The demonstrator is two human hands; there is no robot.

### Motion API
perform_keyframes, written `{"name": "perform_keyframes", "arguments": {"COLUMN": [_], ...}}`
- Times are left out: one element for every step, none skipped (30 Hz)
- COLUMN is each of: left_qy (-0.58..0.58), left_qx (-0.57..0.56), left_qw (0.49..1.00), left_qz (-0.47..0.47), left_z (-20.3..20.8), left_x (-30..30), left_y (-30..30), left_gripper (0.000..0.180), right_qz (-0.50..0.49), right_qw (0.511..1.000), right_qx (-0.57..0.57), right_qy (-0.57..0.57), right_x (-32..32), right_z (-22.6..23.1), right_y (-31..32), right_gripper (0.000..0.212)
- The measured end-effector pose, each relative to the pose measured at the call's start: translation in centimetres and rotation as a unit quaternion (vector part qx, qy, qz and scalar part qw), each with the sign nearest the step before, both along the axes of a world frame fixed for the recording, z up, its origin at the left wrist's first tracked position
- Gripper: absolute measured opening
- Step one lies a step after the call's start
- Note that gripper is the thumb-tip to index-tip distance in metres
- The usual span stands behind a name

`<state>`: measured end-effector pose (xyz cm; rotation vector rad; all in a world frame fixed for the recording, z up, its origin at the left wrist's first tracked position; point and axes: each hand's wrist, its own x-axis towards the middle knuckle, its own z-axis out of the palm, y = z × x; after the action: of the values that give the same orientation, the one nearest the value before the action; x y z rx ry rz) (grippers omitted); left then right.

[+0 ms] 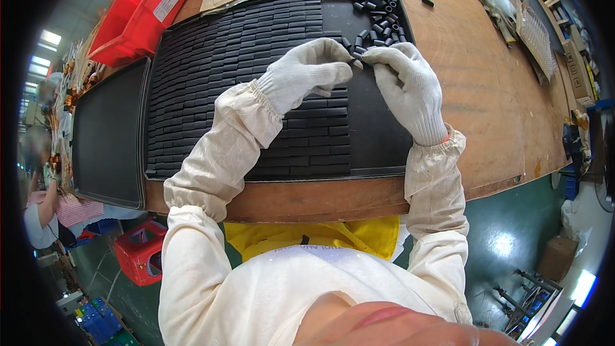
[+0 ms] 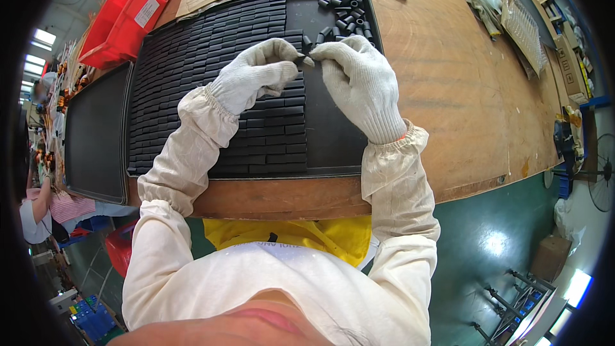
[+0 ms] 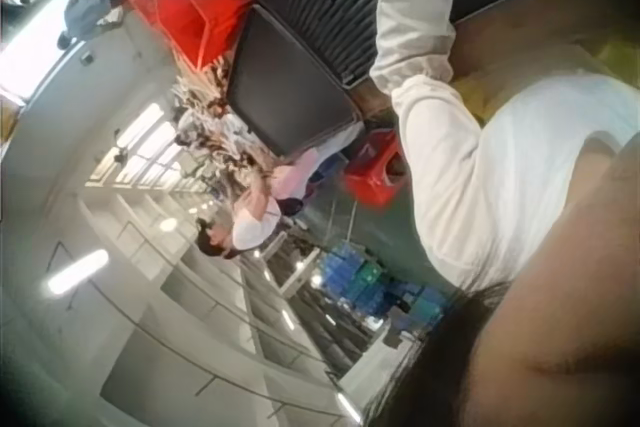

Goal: Sort and arrange small black electronic components into a slotted tray.

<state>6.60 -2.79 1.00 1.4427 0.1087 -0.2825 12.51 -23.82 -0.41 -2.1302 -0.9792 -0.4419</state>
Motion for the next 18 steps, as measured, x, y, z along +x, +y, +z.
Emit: {"name": "perform_keyframes", "arguments": {"left_qy": [0.0,-0.007,-0.015,-0.024,-0.025,-0.04,-0.053,-0.054,-0.056,-0.046,-0.037,-0.042,-0.034,-0.028,-0.023,-0.019,-0.018,-0.026], "left_qx": [-0.002,0.034,0.069,0.09,0.091,0.091,0.089,0.093,0.098,0.106,0.117,0.087,0.066,0.056,0.046,0.024,-0.001,-0.021], "left_qw": [1.0,0.999,0.997,0.995,0.995,0.994,0.994,0.993,0.993,0.993,0.992,0.995,0.997,0.997,0.998,0.999,0.999,0.997], "left_qz": [0.002,-0.019,-0.041,-0.035,-0.032,-0.034,-0.038,-0.047,-0.044,-0.033,-0.021,-0.028,-0.034,-0.038,-0.044,-0.045,-0.051,-0.073], "left_z": [0.0,-0.1,-0.1,-0.5,-0.7,-0.8,-1.0,-1.0,-0.7,-0.1,0.4,0.0,0.0,-0.1,-0.1,-0.2,-0.2,-0.8], "left_x": [0.0,0.0,0.0,0.0,0.0,0.0,0.0,0.0,-0.1,-0.4,-0.7,-0.8,-0.9,-0.8,-0.7,-0.5,-0.3,0.0], "left_y": [0.0,0.0,0.0,0.0,0.0,0.1,0.2,0.3,0.4,0.4,0.4,0.6,0.5,0.3,-0.1,-0.7,-1.3,-1.2], "left_gripper": [0.026,0.027,0.027,0.03,0.03,0.03,0.031,0.033,0.033,0.037,0.04,0.045,0.043,0.042,0.04,0.039,0.038,0.039], "right_qz": [0.032,0.033,0.035,0.057,0.078,0.094,0.096,0.094,0.093,0.086,0.09,0.086,0.082,0.078,0.085,0.073,0.056,0.067], "right_qw": [0.996,0.996,0.996,0.995,0.994,0.993,0.992,0.994,0.995,0.995,0.994,0.993,0.991,0.993,0.991,0.993,0.996,0.994], "right_qx": [0.079,0.083,0.082,0.077,0.073,0.068,0.069,0.054,0.041,0.043,0.051,0.054,0.06,0.073,0.087,0.078,0.067,0.08], "right_qy": [-0.005,-0.004,-0.005,0.016,0.035,0.034,0.034,0.013,-0.009,-0.04,-0.043,-0.062,-0.082,-0.054,-0.062,-0.046,-0.034,-0.043], "right_x": [-0.1,-0.1,-0.3,-0.5,-0.7,-0.5,-0.5,-0.4,-0.3,-0.3,-0.3,-0.4,-0.4,-0.6,-0.8,-0.9,-0.8,-0.7], "right_z": [-0.1,-0.1,0.0,0.4,0.7,0.5,0.4,0.4,0.4,0.4,0.5,0.7,0.7,0.6,0.6,0.5,0.7,0.6], "right_y": [0.2,0.5,0.6,0.7,0.9,1.0,1.0,1.0,1.1,1.4,1.6,1.6,1.5,1.4,0.9,0.0,-0.4,-0.1], "right_gripper": [0.021,0.021,0.021,0.021,0.021,0.021,0.021,0.021,0.021,0.022,0.022,0.023,0.024,0.024,0.024,0.023,0.023,0.023]}}
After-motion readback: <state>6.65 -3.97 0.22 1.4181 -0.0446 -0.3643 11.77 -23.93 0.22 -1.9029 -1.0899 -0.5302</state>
